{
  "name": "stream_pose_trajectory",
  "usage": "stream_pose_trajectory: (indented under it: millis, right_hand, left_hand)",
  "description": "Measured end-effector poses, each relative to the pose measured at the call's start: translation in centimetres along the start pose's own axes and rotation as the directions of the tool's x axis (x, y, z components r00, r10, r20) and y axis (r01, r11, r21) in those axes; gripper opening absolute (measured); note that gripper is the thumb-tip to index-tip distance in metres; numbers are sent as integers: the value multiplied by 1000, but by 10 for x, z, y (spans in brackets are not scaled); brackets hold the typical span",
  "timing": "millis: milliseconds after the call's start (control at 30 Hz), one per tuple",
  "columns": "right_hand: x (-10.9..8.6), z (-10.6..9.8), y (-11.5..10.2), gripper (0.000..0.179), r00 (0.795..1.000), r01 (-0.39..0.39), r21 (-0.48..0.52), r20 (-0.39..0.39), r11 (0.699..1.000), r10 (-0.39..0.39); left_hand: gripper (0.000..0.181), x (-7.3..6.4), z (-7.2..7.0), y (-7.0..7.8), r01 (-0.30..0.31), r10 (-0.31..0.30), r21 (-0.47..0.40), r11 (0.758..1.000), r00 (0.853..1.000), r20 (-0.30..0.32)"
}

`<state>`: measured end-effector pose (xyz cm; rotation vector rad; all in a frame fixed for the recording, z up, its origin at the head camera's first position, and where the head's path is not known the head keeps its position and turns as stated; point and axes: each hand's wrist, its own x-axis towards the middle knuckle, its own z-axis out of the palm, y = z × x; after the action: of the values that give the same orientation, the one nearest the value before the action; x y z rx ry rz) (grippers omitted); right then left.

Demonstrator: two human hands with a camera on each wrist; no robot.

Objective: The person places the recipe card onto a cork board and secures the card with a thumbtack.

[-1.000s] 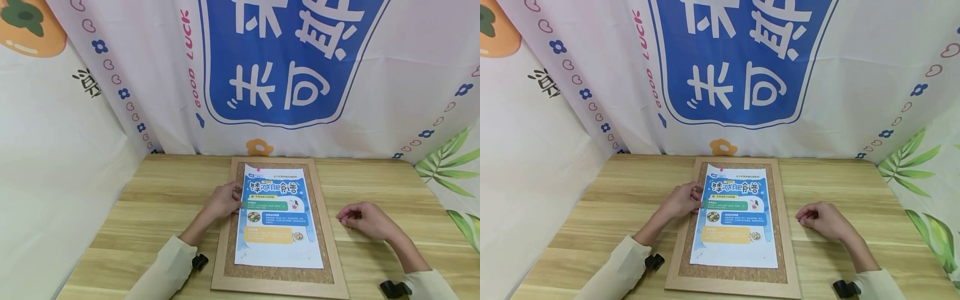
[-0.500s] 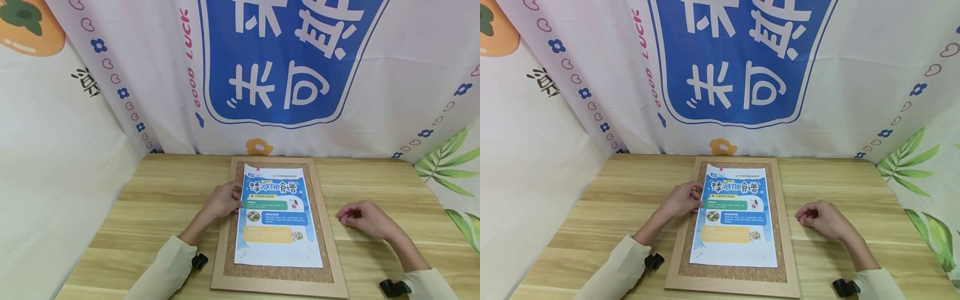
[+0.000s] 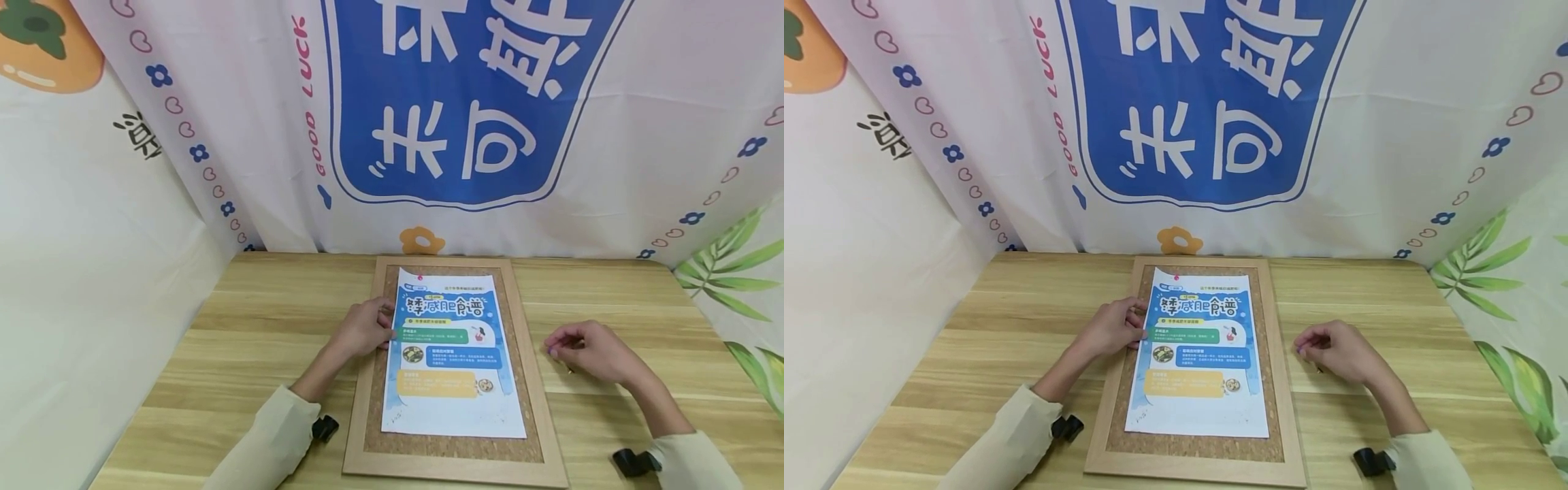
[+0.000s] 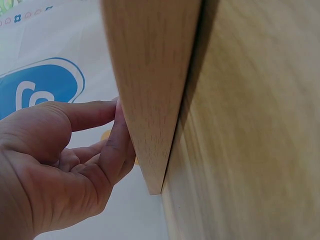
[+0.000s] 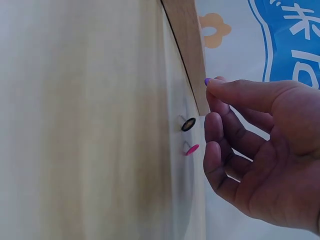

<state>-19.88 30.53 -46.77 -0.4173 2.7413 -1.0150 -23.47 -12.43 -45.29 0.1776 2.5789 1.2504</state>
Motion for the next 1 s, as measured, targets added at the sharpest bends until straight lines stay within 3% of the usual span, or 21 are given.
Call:
stream_pose_trajectory:
  millis: [1000]
  right_hand:
    - [29,0,-30,11,1000,8,3,-17,1000,-8]
  left_hand:
    - [47,0,1,1,1,-1,-15,1000,1000,-2]
